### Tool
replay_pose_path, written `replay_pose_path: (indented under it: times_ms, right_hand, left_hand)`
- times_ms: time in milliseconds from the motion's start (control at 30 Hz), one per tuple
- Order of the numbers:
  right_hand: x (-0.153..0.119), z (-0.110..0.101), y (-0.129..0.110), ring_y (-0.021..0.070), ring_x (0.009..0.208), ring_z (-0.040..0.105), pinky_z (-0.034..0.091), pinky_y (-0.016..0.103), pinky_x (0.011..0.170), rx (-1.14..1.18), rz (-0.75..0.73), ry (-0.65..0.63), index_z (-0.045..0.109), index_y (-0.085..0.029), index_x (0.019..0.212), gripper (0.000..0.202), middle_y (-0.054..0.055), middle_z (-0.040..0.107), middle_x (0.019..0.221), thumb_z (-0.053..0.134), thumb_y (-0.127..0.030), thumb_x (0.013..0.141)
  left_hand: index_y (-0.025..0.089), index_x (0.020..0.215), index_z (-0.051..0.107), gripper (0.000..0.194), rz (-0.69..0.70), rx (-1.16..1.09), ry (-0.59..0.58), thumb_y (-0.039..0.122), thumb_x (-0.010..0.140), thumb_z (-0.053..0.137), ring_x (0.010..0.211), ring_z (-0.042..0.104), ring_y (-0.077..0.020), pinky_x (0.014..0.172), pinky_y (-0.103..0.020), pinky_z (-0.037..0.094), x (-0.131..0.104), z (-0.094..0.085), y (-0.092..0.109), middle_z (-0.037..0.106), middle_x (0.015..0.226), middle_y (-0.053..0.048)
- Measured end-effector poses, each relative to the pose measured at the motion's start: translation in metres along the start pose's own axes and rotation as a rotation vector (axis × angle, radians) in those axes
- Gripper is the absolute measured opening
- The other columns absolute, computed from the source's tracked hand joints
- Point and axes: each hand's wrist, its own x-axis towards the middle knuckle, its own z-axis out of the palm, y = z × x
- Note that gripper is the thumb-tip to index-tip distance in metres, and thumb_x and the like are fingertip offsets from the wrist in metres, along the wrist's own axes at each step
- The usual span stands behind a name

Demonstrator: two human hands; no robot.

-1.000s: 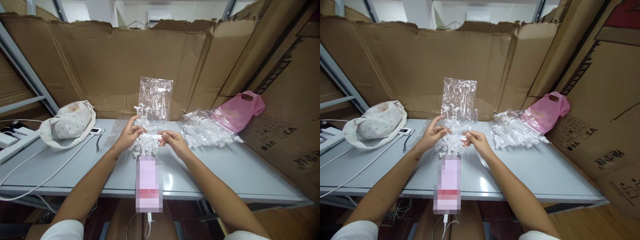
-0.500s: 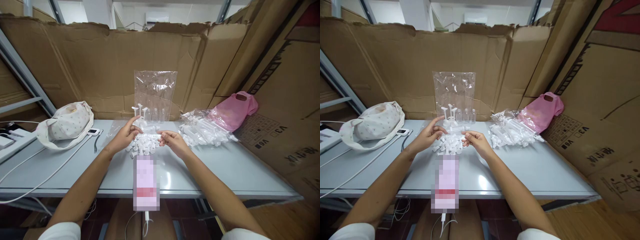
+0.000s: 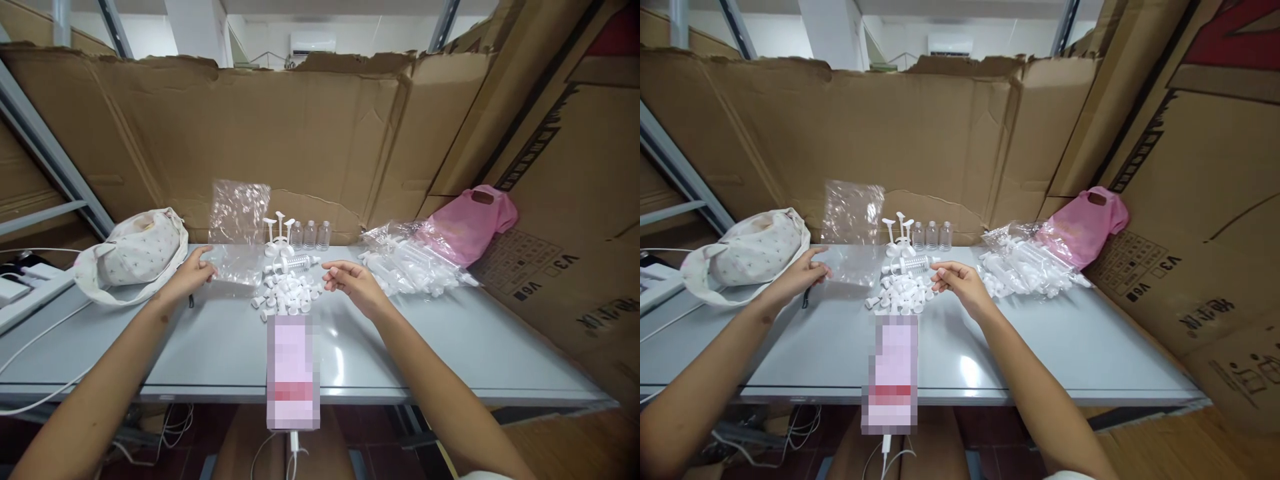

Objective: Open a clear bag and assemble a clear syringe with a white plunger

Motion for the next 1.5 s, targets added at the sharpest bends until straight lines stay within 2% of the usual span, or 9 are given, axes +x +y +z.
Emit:
replay_pose_path:
  times_ms: [200,467,633,733,833,900,1033,1267,1500]
  right_hand:
    - [-0.001,-0.003,-0.002,0.0127,0.061,0.061,0.046,0.029,0.063,-0.006,-0.012,0.026,0.070,-0.018,0.087,0.031,0.003,0.067,0.073,0.073,-0.043,0.069]
    - [0.001,-0.007,0.000,0.0123,0.063,0.061,0.046,0.028,0.064,-0.008,-0.016,0.041,0.070,-0.018,0.088,0.032,0.003,0.067,0.075,0.071,-0.044,0.071]
    - [0.000,-0.007,0.001,0.0121,0.062,0.061,0.045,0.028,0.063,-0.022,-0.020,0.041,0.069,-0.018,0.088,0.031,0.003,0.066,0.074,0.070,-0.044,0.073]
    - [0.001,-0.006,0.002,0.0125,0.062,0.061,0.046,0.028,0.063,-0.041,-0.018,0.050,0.069,-0.018,0.088,0.032,0.003,0.066,0.074,0.069,-0.045,0.072]
    - [0.001,-0.006,0.002,0.0132,0.062,0.062,0.046,0.029,0.063,-0.058,-0.012,0.053,0.069,-0.017,0.088,0.033,0.003,0.067,0.074,0.069,-0.046,0.072]
    - [0.001,-0.005,0.003,0.0132,0.062,0.062,0.047,0.028,0.062,-0.064,-0.009,0.052,0.069,-0.017,0.088,0.034,0.003,0.067,0.073,0.070,-0.047,0.071]
    - [0.001,-0.004,0.003,0.0137,0.060,0.061,0.048,0.029,0.062,-0.079,-0.003,0.056,0.069,-0.017,0.086,0.036,0.003,0.067,0.071,0.072,-0.048,0.068]
    - [0.004,-0.008,0.004,0.0135,0.060,0.061,0.047,0.030,0.062,-0.125,-0.016,0.084,0.069,-0.018,0.085,0.037,0.003,0.067,0.071,0.071,-0.050,0.067]
    - [0.006,-0.011,0.007,0.0148,0.061,0.061,0.047,0.031,0.063,-0.234,-0.074,0.074,0.067,-0.018,0.086,0.035,0.004,0.067,0.071,0.064,-0.050,0.073]
  left_hand:
    - [0.013,0.137,0.033,0.080,-0.114,-0.003,-0.066,0.027,0.063,0.059,0.049,0.050,-0.0141,0.049,-0.024,0.037,-0.003,-0.013,-0.028,0.053,0.053,0.006]
    - [0.007,0.137,0.030,0.084,-0.137,0.087,-0.064,0.026,0.060,0.057,0.049,0.051,-0.0151,0.050,-0.026,0.042,-0.011,-0.013,-0.030,0.053,0.053,0.006]
    - [0.012,0.138,0.030,0.078,-0.112,0.311,-0.105,0.030,0.065,0.052,0.055,0.056,-0.0157,0.055,-0.028,0.046,-0.002,-0.011,-0.038,0.062,0.086,-0.003]
    - [0.017,0.135,0.038,0.066,-0.080,0.620,-0.083,0.031,0.071,0.048,0.073,0.063,-0.0231,0.065,-0.032,0.047,-0.003,-0.008,-0.032,0.063,0.102,-0.009]
    - [0.017,0.128,0.049,0.052,0.091,0.939,0.082,0.029,0.078,0.044,0.105,0.056,-0.0355,0.081,-0.043,0.042,-0.012,0.004,-0.015,0.061,0.115,-0.016]
    - [0.017,0.128,0.050,0.047,0.279,0.936,0.128,0.029,0.084,0.039,0.112,0.052,-0.0344,0.090,-0.046,0.038,-0.018,0.017,0.001,0.060,0.120,-0.015]
    - [0.018,0.120,0.057,0.040,0.495,0.827,0.028,0.032,0.086,0.042,0.113,0.051,-0.0302,0.097,-0.043,0.033,-0.017,0.051,0.030,0.064,0.117,-0.012]
    - [0.019,0.121,0.056,0.041,0.355,0.687,-0.207,0.034,0.083,0.050,0.109,0.056,-0.0319,0.094,-0.045,0.035,0.032,0.105,0.046,0.066,0.113,-0.014]
    - [0.020,0.115,0.058,0.037,0.360,0.626,-0.198,0.018,0.077,0.054,0.094,0.062,-0.0271,0.081,-0.035,0.043,0.052,0.120,0.043,0.068,0.102,-0.010]
